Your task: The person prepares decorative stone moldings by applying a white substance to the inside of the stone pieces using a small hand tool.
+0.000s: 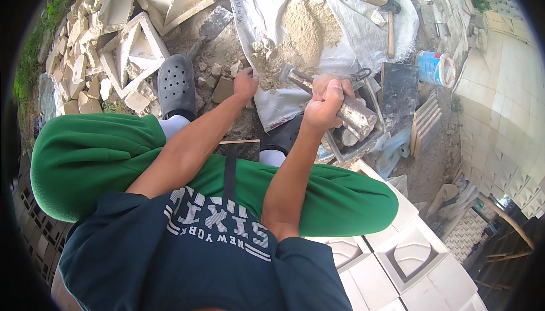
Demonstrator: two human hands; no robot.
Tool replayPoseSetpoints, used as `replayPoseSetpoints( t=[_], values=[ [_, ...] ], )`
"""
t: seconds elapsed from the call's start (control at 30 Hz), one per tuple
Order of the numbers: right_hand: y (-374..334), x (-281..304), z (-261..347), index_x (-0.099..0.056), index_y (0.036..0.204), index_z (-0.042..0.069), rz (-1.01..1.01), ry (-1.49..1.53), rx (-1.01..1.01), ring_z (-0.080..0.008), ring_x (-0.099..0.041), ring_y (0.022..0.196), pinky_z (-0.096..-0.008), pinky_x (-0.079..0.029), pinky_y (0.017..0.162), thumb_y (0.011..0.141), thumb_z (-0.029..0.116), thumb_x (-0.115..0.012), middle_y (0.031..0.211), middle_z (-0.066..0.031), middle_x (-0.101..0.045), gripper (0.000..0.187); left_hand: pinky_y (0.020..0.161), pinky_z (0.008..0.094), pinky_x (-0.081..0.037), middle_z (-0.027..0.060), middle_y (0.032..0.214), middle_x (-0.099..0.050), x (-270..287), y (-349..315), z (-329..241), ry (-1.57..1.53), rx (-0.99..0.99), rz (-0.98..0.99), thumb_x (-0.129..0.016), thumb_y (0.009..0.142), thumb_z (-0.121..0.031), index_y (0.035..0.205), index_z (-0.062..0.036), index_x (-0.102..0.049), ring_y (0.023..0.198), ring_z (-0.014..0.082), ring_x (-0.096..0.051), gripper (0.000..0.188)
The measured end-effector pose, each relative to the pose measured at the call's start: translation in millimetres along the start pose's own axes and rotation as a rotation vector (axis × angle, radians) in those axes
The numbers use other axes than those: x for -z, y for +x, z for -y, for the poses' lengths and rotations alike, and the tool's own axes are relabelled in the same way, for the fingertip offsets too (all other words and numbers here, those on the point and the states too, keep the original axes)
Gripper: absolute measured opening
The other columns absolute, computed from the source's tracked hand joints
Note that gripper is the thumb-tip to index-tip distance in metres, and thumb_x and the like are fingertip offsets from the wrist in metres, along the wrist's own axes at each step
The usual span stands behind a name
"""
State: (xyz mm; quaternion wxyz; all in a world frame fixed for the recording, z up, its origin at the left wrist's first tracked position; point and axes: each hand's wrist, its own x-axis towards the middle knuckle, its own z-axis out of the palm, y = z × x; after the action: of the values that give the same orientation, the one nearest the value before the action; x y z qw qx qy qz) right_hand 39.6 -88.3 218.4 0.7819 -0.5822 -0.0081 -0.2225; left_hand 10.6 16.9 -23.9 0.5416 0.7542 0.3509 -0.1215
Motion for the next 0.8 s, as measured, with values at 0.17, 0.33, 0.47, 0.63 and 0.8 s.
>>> replayPoseSetpoints(
  t=[0.17, 0.33, 0.47, 0.63, 0.8],
  values=[
    [-16.0, 7.2, -29.4, -0.033, 0.058, 0.008, -0.11, -0.129, -0.083, -0.0082, -0.028, 0.042, -0.0233, -0.022, 0.04, 0.076, 0.012, -0.047, 0.048, 0.0007, -0.032, 0.023, 0.075, 0.0394, -0.047, 0.0159, 0.092, -0.065, 2.0, -5.8, -7.1, 0.031, 0.014, 0.028, -0.059, 0.074, -0.018, 0.1, -0.0077, -0.064, 0.087, 0.0316, -0.061, 0.028],
    [-25.0, -16.0, -48.4, -0.029, 0.057, 0.009, -0.062, -0.21, -0.054, -0.0091, -0.025, 0.039, -0.0244, -0.022, 0.038, 0.077, 0.008, -0.043, 0.045, 0.0002, -0.03, 0.024, 0.076, 0.0387, -0.047, 0.0151, 0.091, -0.065, 3.7, -6.6, -8.3, 0.04, 0.02, 0.048, -0.06, 0.073, -0.017, 0.1, -0.0077, -0.064, 0.087, 0.0314, -0.061, 0.029],
    [-22.4, -18.2, -42.3, -0.028, 0.056, 0.008, -0.044, -0.175, -0.072, -0.0094, -0.024, 0.038, -0.0249, -0.022, 0.038, 0.076, 0.008, -0.043, 0.045, -0.0005, -0.029, 0.025, 0.076, 0.0385, -0.047, 0.0153, 0.091, -0.065, 8.0, -11.2, -10.9, 0.055, 0.034, 0.042, -0.058, 0.073, -0.015, 0.1, -0.0071, -0.064, 0.087, 0.0313, -0.061, 0.028],
    [-10.0, -23.4, 5.4, -0.026, 0.052, 0.009, 0.036, -0.023, 0.017, -0.0107, -0.024, 0.038, -0.0261, -0.022, 0.038, 0.07, 0.004, -0.041, 0.044, -0.0031, -0.03, 0.024, 0.076, 0.0378, -0.047, 0.0152, 0.091, -0.065, 6.7, -1.2, 0.7, 0.043, 0.0, -0.004, -0.058, 0.073, -0.013, 0.1, -0.0063, -0.064, 0.086, 0.031, -0.062, 0.028],
    [-16.1, -25.6, -12.2, -0.027, 0.055, 0.009, 0.007, -0.163, 0.067, -0.0089, -0.025, 0.039, -0.0254, -0.022, 0.038, 0.075, 0.007, -0.041, 0.044, -0.0003, -0.029, 0.024, 0.075, 0.0369, -0.048, 0.0147, 0.091, -0.065, 2.8, -4.9, -3.1, 0.024, -0.028, 0.0, -0.057, 0.074, -0.013, 0.1, -0.006, -0.064, 0.085, 0.0304, -0.062, 0.028]
  ],
)
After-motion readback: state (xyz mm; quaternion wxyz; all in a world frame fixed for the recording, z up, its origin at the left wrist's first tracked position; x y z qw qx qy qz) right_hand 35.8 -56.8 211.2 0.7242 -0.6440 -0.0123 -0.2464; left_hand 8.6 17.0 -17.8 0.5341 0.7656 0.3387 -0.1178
